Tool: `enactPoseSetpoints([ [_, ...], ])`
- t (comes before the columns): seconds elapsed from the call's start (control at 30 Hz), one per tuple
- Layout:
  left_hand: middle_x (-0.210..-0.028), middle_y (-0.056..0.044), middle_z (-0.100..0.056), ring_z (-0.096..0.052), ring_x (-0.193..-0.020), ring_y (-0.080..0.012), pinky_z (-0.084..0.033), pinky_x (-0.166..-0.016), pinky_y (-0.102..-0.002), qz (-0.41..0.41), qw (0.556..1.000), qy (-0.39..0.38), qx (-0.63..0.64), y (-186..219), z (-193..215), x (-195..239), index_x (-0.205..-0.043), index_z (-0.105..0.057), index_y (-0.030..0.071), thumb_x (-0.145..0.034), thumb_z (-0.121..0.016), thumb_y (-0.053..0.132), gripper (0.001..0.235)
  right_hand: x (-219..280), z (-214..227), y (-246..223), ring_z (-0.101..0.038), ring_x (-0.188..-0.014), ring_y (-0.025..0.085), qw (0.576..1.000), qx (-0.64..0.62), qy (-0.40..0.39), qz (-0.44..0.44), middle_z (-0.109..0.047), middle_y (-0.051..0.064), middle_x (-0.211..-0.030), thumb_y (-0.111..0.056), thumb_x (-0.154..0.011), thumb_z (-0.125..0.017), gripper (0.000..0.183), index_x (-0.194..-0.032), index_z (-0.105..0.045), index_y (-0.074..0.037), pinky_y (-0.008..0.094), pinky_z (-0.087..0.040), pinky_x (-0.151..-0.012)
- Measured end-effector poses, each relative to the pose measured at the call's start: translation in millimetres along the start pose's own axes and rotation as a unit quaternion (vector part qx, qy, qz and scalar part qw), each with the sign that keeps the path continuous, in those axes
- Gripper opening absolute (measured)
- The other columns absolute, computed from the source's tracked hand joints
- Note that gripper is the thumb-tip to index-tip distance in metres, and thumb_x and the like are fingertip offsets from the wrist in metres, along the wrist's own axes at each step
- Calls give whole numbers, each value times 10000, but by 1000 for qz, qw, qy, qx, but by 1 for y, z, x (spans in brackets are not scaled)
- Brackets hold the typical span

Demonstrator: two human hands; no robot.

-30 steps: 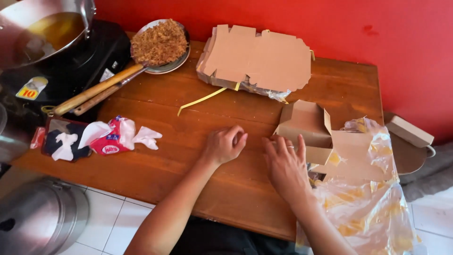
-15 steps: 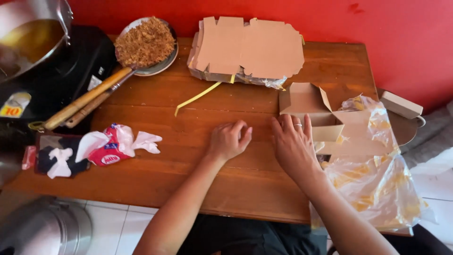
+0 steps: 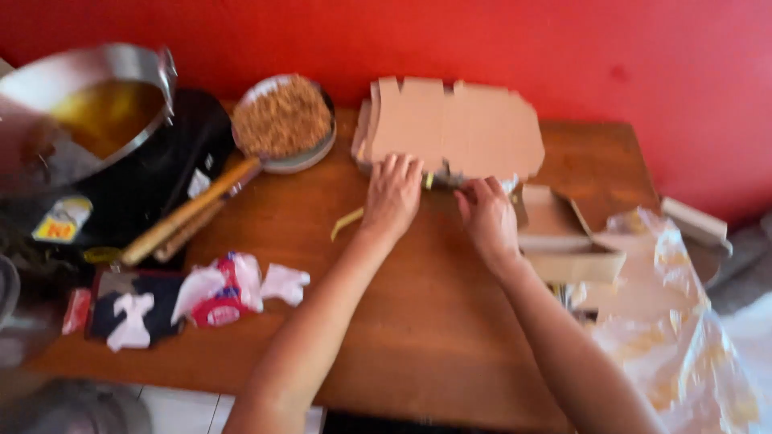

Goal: The person assembles flat cardboard box blanks into small rectangular boxes by hand. They fold the side flaps, tuck the tabs into slots, and press the seams to form the box shape. The process is repeated for a second box.

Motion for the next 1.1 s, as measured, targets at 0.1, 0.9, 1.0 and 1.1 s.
enactPoseSetpoints([
  [0.1,-1099,-147,-648,-549,-1147,-297,-396,-989,-487,-21,996,-78,-45,-8,-17,-1,-1099,-660,32,-888,-534,120,261,-15,3,-8,-570,-1078,304,988,149,26,22,-503,104,-1280,-134,-866,-629,398,-1262,-586,-134,435,-512,-874],
  [0.9,-815,-69,-549,-591,-946,-232,-389,-1022,-513,-93,991,92,-27,12,80,37,-858,-571,84,-925,-512,3,120,19,83,-74,-621,-1065,288,896,253,100,351,-591,128,-901,-19,-902,-507,101,-915,-606,-34,460,-443,-1024],
  [1.0,-983,-83,-600,-594,-1047,-252,-436,-996,-519,-75,996,57,-2,41,122,90,-905,-612,79,-965,-495,8,149,82,95,-84,-625,-1012,326,899,208,51,382,-608,138,-928,-66,-920,-491,139,-918,-630,-60,478,-487,-885],
  [1.1,-957,-54,-596,-591,-1033,-236,-398,-1019,-521,-14,1000,-6,16,44,120,138,-861,-577,101,-905,-548,14,102,138,84,-78,-615,-957,332,908,155,-7,390,-597,141,-901,-62,-901,-472,151,-835,-607,-72,458,-483,-818],
])
Point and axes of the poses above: each hand's wrist, its own x-axis away from the middle knuckle, its own z-axis out of the back of the hand, y = z × x, the point moved 7 cm from there along -x, towards the middle knuckle
